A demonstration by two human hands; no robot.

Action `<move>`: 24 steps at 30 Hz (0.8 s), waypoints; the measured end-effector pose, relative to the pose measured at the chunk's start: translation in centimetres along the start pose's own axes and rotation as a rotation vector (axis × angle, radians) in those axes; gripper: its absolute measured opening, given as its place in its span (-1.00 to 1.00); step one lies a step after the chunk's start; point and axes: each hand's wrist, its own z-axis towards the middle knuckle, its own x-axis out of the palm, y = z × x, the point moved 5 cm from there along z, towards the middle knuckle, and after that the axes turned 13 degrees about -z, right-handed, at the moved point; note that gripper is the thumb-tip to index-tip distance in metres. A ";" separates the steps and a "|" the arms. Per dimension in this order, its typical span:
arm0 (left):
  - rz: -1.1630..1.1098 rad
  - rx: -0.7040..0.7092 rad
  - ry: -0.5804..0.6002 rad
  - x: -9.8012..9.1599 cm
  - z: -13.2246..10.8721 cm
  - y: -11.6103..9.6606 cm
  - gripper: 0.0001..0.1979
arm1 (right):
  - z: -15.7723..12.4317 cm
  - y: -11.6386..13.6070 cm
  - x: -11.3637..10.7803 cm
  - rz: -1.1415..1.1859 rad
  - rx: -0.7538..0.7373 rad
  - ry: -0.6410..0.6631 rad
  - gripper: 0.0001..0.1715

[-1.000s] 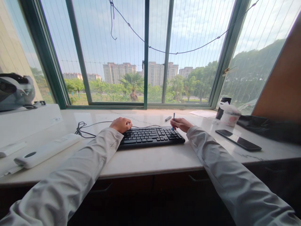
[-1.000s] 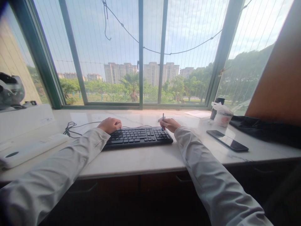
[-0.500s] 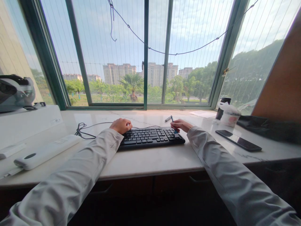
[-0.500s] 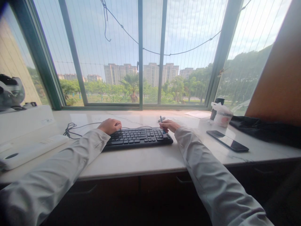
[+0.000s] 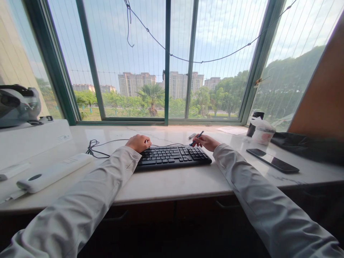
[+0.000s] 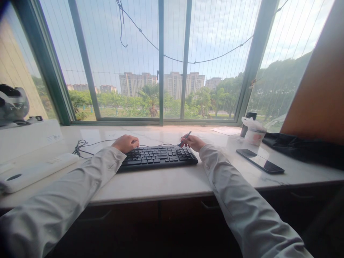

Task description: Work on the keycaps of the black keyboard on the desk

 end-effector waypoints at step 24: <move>0.012 0.008 0.002 -0.1 0.0 -0.1 -0.65 | -1.0 0.1 -1.3 -0.291 0.106 -0.009 -0.67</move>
